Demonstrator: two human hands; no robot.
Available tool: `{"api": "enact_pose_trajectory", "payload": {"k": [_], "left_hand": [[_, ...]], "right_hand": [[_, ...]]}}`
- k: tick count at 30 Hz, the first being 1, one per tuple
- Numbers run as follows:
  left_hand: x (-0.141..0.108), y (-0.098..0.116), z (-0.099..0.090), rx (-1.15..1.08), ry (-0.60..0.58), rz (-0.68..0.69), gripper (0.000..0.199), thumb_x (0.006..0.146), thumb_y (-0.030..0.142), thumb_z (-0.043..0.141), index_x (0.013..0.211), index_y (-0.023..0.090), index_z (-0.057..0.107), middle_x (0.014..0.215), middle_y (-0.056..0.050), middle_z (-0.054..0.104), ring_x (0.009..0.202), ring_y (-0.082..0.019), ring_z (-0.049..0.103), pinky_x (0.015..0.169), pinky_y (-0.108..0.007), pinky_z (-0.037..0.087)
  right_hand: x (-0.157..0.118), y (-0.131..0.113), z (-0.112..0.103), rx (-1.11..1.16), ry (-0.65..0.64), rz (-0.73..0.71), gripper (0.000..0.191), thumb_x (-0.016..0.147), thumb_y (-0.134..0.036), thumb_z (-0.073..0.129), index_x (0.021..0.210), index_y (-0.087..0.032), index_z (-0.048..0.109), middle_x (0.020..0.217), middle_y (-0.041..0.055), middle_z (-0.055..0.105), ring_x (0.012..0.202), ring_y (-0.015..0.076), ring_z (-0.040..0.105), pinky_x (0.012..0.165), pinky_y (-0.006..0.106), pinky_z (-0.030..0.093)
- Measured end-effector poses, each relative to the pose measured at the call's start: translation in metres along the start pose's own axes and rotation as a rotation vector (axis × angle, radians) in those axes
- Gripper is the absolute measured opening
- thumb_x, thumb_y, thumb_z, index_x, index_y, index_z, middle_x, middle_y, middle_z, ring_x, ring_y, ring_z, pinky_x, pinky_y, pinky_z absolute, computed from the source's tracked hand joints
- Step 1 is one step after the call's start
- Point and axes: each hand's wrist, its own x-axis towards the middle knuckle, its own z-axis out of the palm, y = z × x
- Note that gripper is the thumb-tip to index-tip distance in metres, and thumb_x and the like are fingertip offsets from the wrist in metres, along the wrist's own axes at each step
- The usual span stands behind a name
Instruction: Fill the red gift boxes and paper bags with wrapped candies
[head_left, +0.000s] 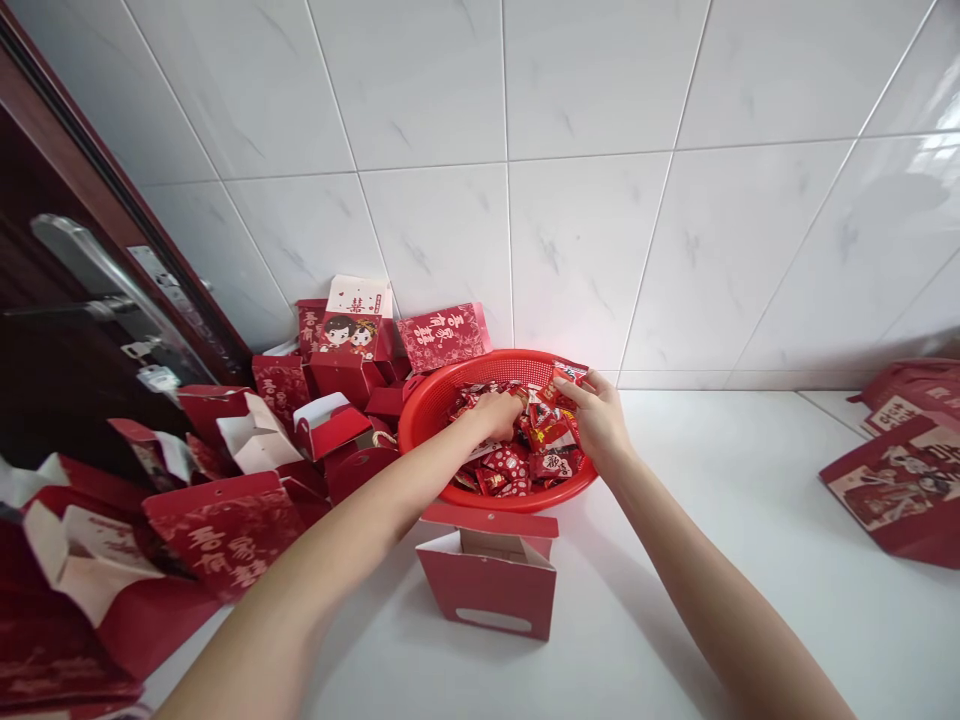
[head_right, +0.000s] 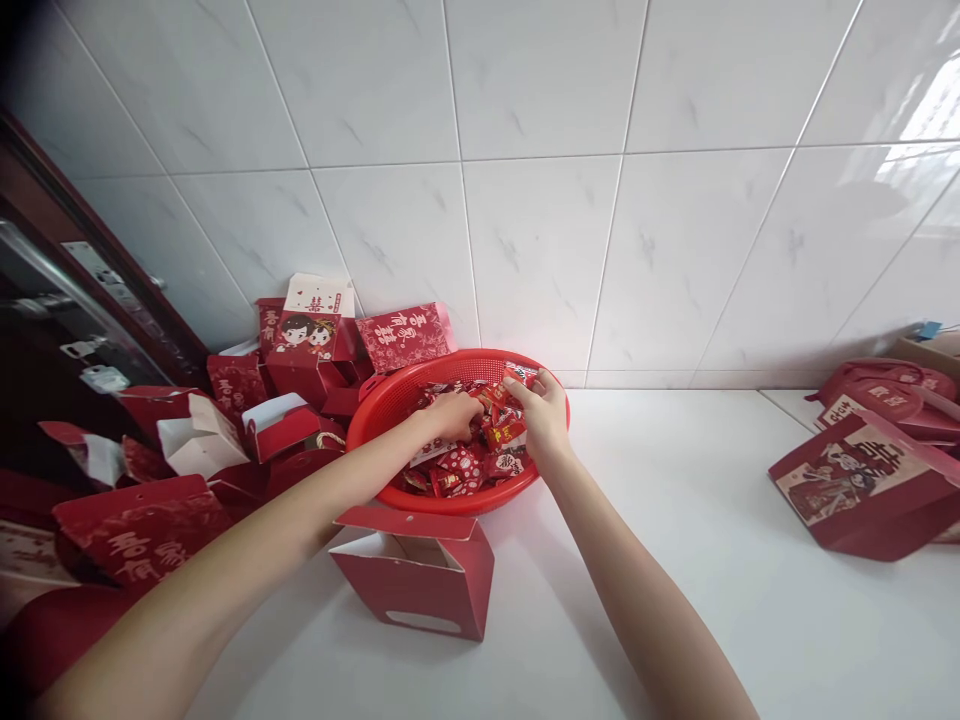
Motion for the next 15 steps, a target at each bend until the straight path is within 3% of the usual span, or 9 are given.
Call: {"api": "enact_pose_trajectory", "payload": {"k": [6, 10, 15], "left_hand": [[-0.001, -0.001, 0.003, 0.012, -0.044, 0.026, 0.032, 0.072, 0.027, 0.079, 0.103, 0.020, 0.075, 0.117, -0.013, 0.076, 0.110, -0.035, 0.070, 0.095, -0.037, 0.054], [0.003, -0.004, 0.007, -0.046, -0.017, 0.024, 0.027, 0.069, 0.018, 0.076, 0.097, 0.018, 0.075, 0.110, -0.014, 0.077, 0.104, -0.034, 0.072, 0.089, -0.036, 0.054], [0.006, -0.019, 0.006, -0.199, -0.010, 0.077, 0.012, 0.074, 0.013, 0.067, 0.080, 0.020, 0.075, 0.083, -0.003, 0.078, 0.081, -0.022, 0.072, 0.075, -0.025, 0.052]], "right_hand": [[0.001, 0.000, 0.001, -0.006, 0.010, -0.019, 0.038, 0.054, -0.038, 0.090, 0.075, -0.021, 0.063, 0.081, 0.0011, 0.072, 0.081, 0.0209, 0.067, 0.074, 0.035, 0.055], [0.002, 0.001, 0.002, 0.002, -0.002, -0.013, 0.039, 0.054, -0.038, 0.090, 0.077, -0.021, 0.063, 0.082, 0.0010, 0.072, 0.080, 0.0209, 0.067, 0.074, 0.036, 0.055], [0.004, 0.004, -0.001, -0.022, -0.002, -0.015, 0.041, 0.054, -0.039, 0.090, 0.079, -0.022, 0.060, 0.078, -0.0008, 0.068, 0.079, 0.0211, 0.067, 0.074, 0.036, 0.055]]}}
